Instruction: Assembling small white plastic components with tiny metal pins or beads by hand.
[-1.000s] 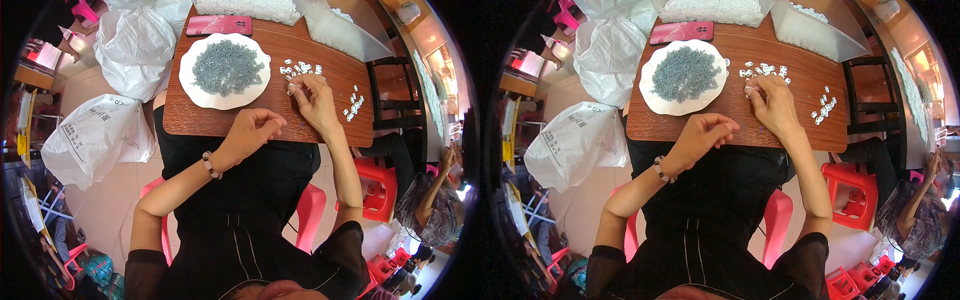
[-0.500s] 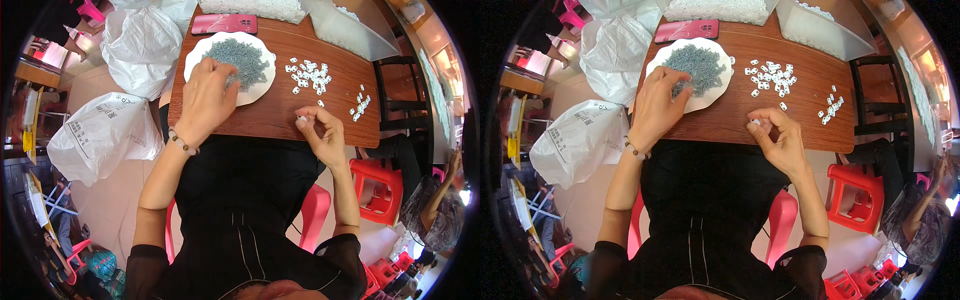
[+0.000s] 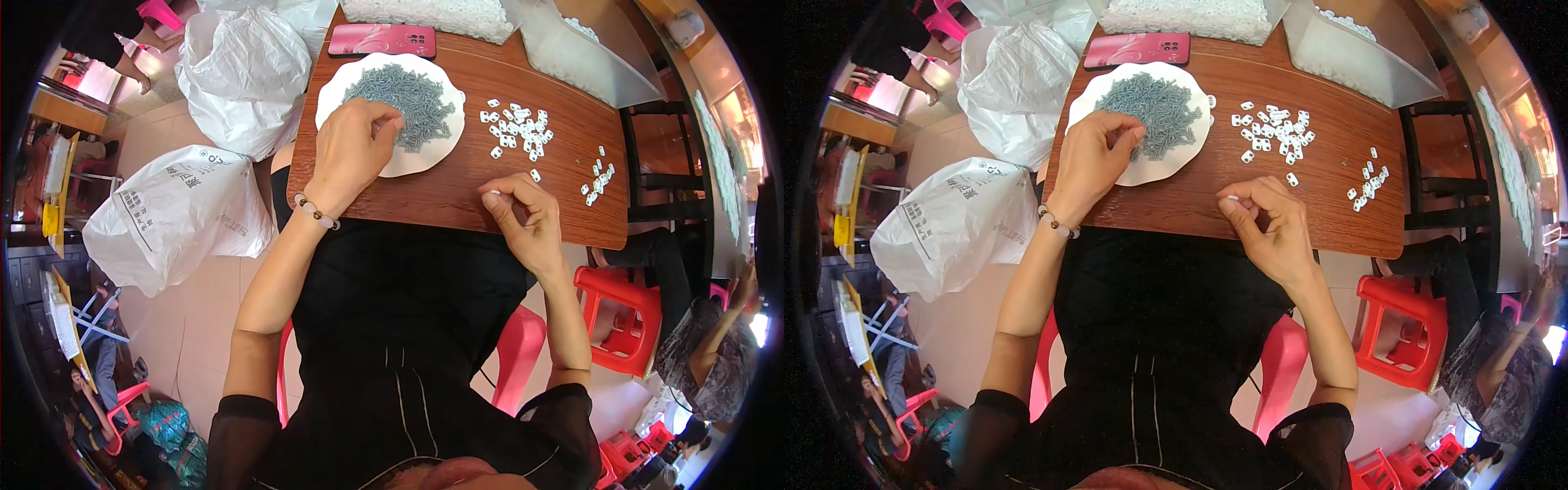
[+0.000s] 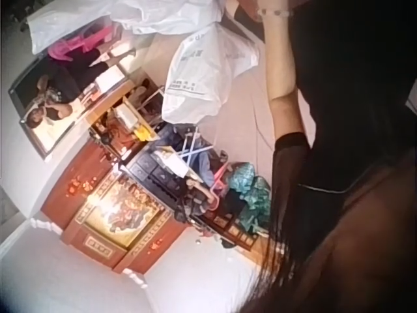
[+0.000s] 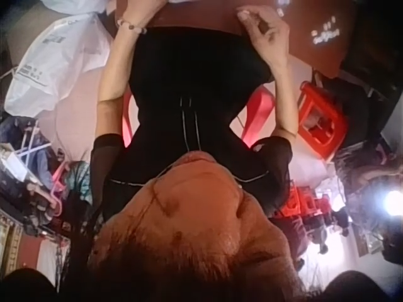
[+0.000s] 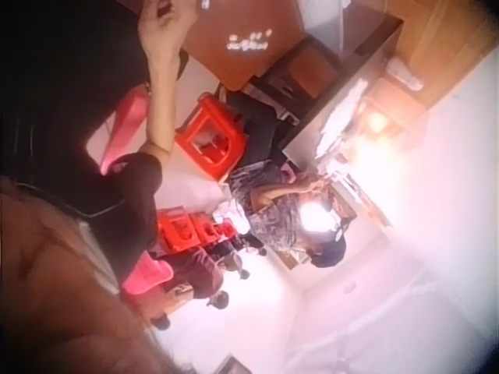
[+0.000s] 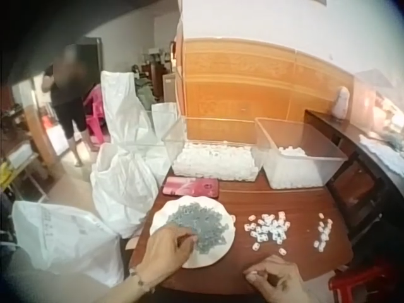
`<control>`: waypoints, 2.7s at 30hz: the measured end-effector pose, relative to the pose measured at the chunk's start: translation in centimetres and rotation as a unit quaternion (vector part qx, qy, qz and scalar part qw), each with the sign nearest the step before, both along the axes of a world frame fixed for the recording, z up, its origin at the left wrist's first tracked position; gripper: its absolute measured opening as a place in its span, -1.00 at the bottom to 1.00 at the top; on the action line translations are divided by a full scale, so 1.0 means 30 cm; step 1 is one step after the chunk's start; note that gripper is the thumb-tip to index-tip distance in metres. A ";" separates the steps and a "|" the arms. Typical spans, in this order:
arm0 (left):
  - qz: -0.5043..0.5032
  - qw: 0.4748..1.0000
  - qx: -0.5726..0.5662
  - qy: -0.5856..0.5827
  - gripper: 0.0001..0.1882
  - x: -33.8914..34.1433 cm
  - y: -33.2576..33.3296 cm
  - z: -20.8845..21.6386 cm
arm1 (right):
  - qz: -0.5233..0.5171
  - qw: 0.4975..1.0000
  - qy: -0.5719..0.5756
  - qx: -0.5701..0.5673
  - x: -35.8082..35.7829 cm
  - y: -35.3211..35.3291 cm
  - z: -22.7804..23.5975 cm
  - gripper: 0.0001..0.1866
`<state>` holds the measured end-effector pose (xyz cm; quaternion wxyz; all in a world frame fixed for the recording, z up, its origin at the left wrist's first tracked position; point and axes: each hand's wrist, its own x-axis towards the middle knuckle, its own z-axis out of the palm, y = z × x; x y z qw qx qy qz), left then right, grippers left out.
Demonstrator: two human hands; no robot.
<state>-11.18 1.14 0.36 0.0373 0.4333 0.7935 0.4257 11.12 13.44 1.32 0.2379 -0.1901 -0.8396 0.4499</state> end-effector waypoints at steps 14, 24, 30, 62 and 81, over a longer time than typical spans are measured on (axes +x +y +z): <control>-0.083 0.901 0.147 -0.399 -0.78 -0.009 -0.016 0.027 | 0.037 0.998 0.023 -0.044 -0.272 0.021 0.026 -0.89; -0.092 0.851 0.159 -0.493 -0.78 0.039 -0.024 0.046 | 0.060 0.984 0.010 -0.170 -0.305 -0.008 0.050 -0.83; -0.076 0.880 0.192 -0.428 -0.80 0.092 -0.001 0.035 | 0.070 0.962 0.028 -0.261 -0.267 -0.012 0.052 -0.81; -0.151 0.873 0.085 -0.456 -0.86 0.326 0.002 -0.002 | -0.056 0.943 0.026 -0.328 0.060 -0.021 -0.015 -0.78; -0.160 0.829 0.065 -0.531 -0.81 0.340 -0.003 -0.045 | -0.083 0.923 0.019 -0.374 0.099 -0.045 -0.029 -0.87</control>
